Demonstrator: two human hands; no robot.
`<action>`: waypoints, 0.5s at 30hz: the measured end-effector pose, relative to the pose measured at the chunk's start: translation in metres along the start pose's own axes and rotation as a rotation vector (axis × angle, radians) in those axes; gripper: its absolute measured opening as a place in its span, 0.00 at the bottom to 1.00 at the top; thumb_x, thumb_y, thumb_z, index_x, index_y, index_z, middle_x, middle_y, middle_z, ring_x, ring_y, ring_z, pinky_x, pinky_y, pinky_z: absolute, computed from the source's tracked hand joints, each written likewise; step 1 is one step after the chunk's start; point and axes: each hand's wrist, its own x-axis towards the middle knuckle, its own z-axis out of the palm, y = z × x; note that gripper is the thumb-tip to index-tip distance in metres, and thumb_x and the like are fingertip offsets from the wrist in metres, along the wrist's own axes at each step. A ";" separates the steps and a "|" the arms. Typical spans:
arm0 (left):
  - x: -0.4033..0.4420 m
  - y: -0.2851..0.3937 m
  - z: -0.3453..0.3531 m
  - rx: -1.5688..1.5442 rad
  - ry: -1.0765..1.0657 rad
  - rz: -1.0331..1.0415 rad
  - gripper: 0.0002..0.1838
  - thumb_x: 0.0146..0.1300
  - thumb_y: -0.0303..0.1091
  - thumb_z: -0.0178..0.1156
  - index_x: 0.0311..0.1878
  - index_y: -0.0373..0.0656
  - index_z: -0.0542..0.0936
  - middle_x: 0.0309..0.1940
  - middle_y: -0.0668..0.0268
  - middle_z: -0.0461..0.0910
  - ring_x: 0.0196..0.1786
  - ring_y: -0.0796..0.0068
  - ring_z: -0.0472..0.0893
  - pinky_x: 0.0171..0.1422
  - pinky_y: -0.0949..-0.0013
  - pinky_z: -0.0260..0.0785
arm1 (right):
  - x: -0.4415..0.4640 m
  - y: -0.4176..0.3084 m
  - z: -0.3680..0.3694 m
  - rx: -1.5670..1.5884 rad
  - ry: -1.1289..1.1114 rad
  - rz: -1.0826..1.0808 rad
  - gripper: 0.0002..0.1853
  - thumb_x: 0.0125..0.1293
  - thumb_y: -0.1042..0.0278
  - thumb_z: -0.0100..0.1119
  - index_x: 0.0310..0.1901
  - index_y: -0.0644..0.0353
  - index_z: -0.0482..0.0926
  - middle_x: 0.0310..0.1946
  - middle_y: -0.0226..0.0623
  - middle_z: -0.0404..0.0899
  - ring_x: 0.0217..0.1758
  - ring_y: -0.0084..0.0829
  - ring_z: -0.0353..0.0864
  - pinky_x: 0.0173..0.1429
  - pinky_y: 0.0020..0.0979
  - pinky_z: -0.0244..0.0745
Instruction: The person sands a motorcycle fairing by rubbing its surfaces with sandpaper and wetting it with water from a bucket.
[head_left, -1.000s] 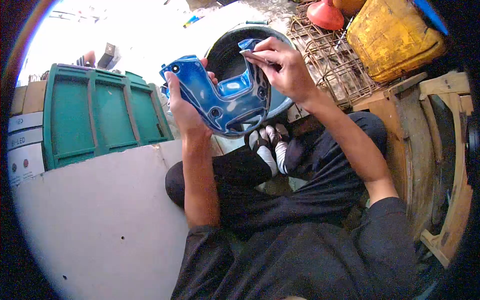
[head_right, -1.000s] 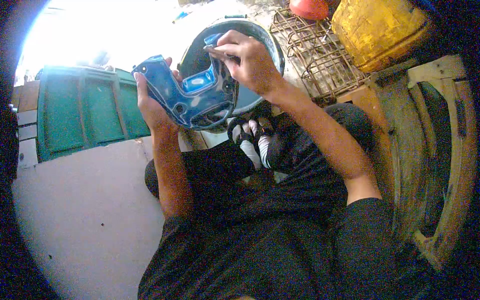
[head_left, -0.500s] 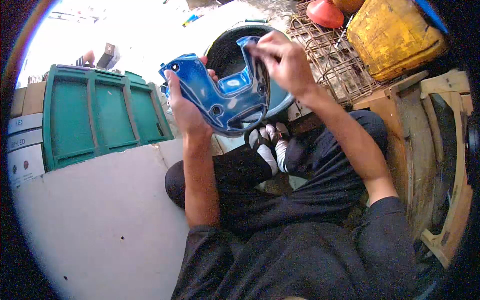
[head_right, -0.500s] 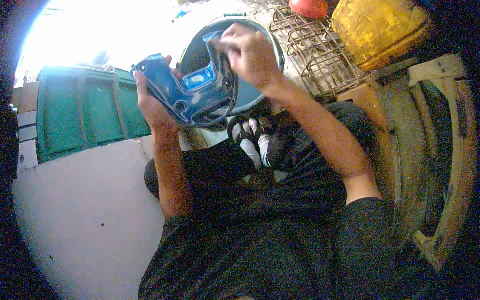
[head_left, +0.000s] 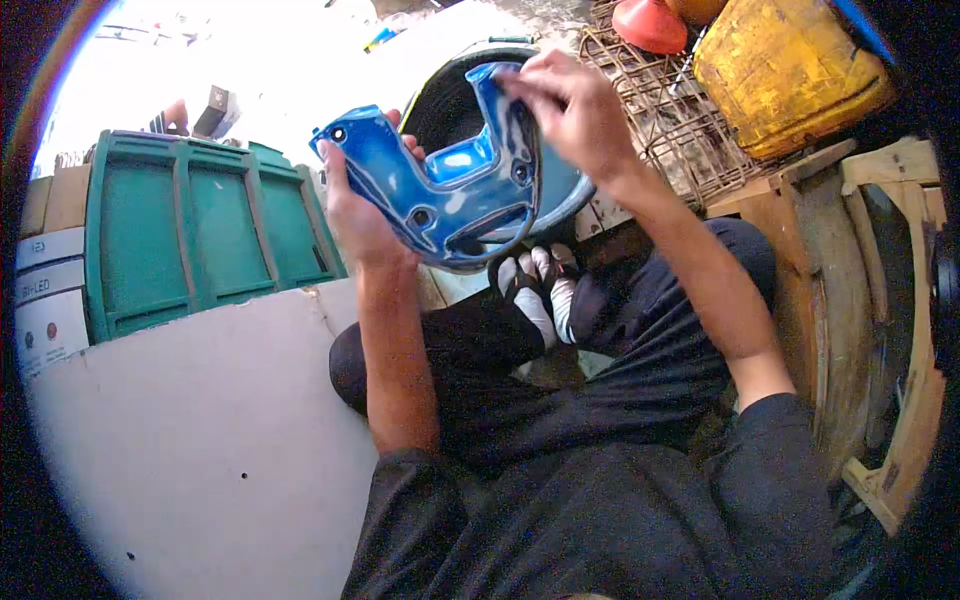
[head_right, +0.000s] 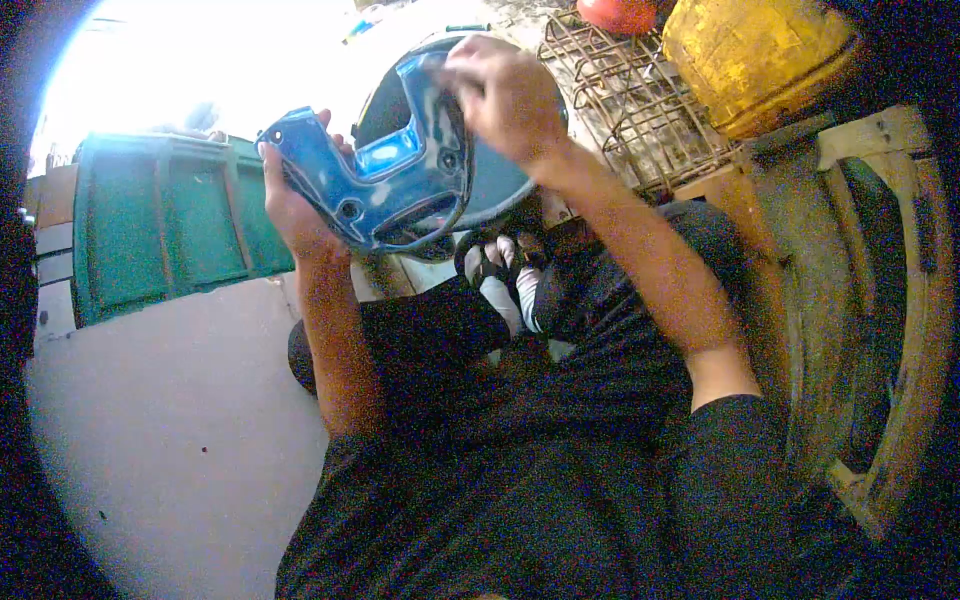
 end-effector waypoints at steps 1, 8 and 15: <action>-0.002 -0.001 0.003 0.018 0.002 -0.007 0.37 0.77 0.60 0.35 0.57 0.29 0.76 0.34 0.56 0.81 0.35 0.68 0.81 0.41 0.70 0.76 | 0.000 -0.001 -0.001 0.003 -0.005 -0.001 0.14 0.57 0.81 0.67 0.45 0.57 0.88 0.37 0.35 0.83 0.40 0.31 0.85 0.44 0.31 0.78; -0.001 -0.001 0.000 0.037 -0.011 -0.052 0.39 0.76 0.63 0.36 0.57 0.30 0.77 0.33 0.57 0.81 0.35 0.69 0.80 0.42 0.71 0.76 | 0.005 0.003 0.003 -0.061 0.048 -0.006 0.08 0.58 0.72 0.65 0.38 0.50 0.88 0.34 0.32 0.83 0.36 0.38 0.84 0.41 0.39 0.79; 0.001 -0.003 0.006 0.040 0.002 -0.034 0.39 0.76 0.62 0.36 0.57 0.30 0.76 0.33 0.57 0.82 0.35 0.69 0.81 0.41 0.70 0.77 | 0.000 -0.001 0.003 -0.056 0.002 -0.017 0.11 0.59 0.78 0.67 0.42 0.55 0.88 0.36 0.34 0.83 0.37 0.33 0.85 0.38 0.34 0.77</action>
